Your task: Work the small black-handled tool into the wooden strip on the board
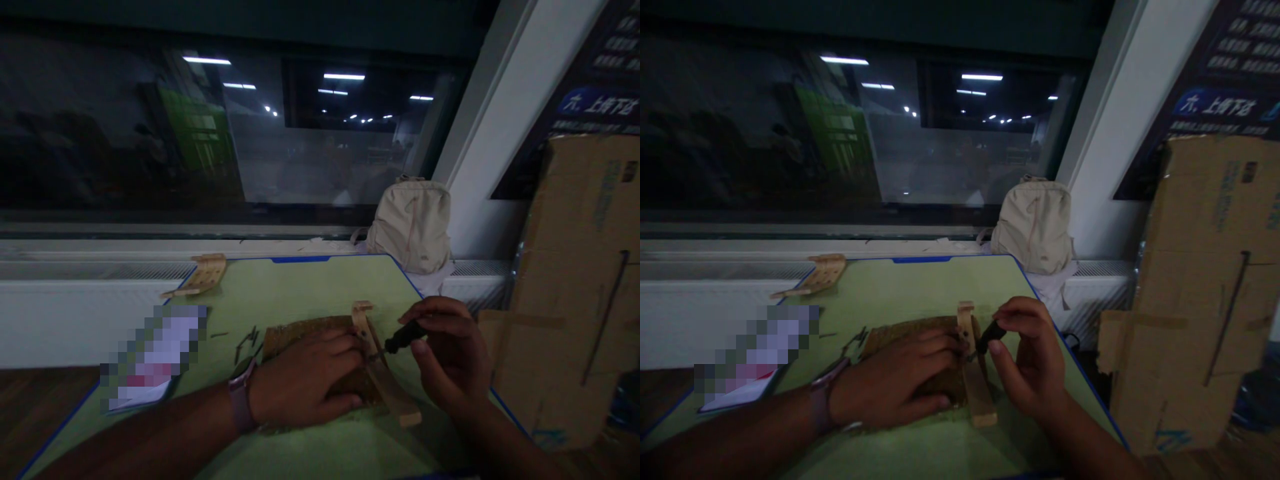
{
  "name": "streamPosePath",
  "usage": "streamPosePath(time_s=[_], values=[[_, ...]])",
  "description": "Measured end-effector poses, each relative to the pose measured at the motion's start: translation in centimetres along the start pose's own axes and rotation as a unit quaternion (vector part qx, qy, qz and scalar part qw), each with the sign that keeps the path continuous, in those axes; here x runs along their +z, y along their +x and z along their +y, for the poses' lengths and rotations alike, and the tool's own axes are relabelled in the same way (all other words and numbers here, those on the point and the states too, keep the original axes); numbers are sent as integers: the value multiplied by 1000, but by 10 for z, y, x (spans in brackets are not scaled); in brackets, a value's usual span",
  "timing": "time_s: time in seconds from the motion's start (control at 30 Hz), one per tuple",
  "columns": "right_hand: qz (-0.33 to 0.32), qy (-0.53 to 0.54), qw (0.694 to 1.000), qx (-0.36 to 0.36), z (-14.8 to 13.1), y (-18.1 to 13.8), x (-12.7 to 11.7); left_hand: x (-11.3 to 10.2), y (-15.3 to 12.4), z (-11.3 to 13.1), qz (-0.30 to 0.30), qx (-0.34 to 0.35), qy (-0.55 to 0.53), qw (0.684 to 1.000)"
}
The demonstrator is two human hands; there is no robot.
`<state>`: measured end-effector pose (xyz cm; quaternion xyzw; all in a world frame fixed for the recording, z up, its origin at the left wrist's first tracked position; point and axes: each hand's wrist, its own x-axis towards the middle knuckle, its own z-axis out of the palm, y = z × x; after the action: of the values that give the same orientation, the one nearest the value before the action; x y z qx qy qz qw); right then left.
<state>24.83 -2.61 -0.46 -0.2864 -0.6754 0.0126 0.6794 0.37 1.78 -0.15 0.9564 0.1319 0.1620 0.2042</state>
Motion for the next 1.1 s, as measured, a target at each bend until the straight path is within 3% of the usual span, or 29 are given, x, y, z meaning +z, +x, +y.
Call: streamPosePath(time_s=[0.27,0.43,0.7,0.9,1.1], values=[[-53,115,990,58,-4,1,4,-1,2,1,3,2,-17,1000],[-16,64,998,18,1,3,2,-2,1,1,-1,0,-19,1000],[-108,47,993,31,2,-2,-2,-1,0,0,-8,-4,-8,1000],[-62,-15,996,66,8,-8,2,-1,1,1,-17,-12,-1,1000],[-28,52,997,42,7,0,4,-1,2,1,-7,-5,-14,1000]])
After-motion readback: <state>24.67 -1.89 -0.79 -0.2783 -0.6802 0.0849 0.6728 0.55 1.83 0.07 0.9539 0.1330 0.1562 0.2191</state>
